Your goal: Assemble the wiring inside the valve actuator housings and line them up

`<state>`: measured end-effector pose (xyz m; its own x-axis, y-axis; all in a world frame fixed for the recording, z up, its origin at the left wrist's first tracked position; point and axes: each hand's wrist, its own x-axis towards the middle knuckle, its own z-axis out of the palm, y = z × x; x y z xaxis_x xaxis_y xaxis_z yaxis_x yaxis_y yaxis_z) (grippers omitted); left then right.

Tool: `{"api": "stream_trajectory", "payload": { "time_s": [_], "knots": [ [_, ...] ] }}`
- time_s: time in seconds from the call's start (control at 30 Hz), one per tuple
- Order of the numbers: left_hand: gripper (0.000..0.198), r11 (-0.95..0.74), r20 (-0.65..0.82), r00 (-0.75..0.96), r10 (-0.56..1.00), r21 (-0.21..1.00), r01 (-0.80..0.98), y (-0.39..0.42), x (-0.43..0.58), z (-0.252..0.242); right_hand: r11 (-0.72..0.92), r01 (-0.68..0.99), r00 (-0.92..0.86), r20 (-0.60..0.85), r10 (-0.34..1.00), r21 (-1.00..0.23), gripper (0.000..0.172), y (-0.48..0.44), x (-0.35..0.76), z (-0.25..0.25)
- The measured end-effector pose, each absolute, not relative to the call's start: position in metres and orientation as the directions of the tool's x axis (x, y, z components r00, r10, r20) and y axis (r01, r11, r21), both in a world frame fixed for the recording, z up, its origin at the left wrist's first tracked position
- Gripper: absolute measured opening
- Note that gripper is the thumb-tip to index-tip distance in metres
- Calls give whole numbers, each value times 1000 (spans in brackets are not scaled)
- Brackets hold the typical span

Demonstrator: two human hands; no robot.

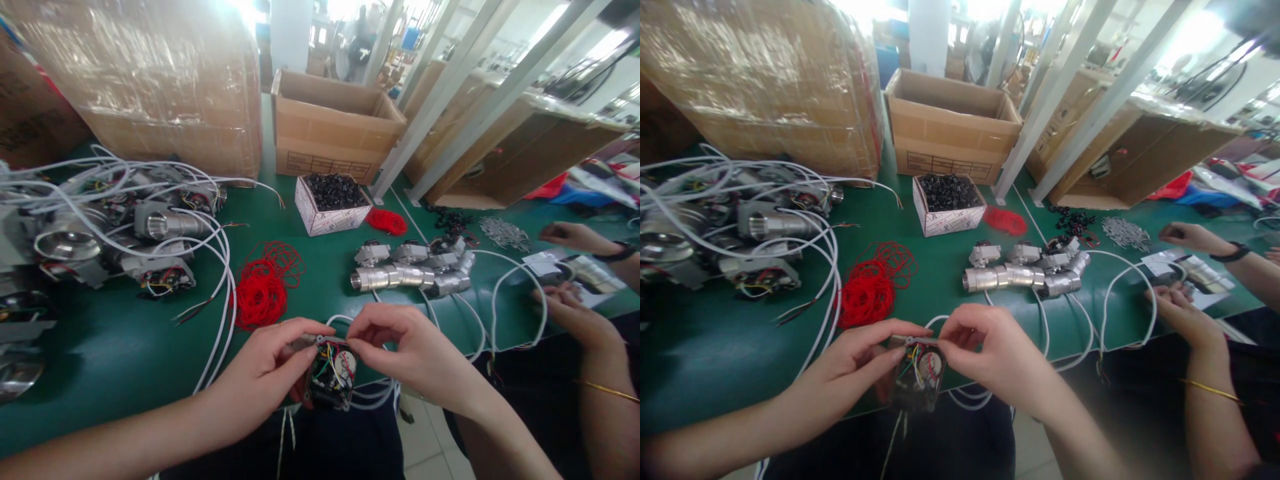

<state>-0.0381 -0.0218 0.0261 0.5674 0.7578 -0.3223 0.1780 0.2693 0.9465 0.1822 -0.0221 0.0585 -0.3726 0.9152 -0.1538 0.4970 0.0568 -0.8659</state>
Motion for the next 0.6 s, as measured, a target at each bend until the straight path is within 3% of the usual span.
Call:
{"api": "stream_trajectory", "payload": {
  "time_s": [0.2, 0.6],
  "knots": [
    [37, 180, -260, 550, 793, 964, 196, -21, -33, 22, 114, 507, -401, -117, 909, -854, 14, -22, 183, 61],
    [31, -226, 5, 593, 805, 927, 299, -7, -34, 30, 236, 535, -470, -54, 881, -811, 14, -19, 184, 63]
  ]
}}
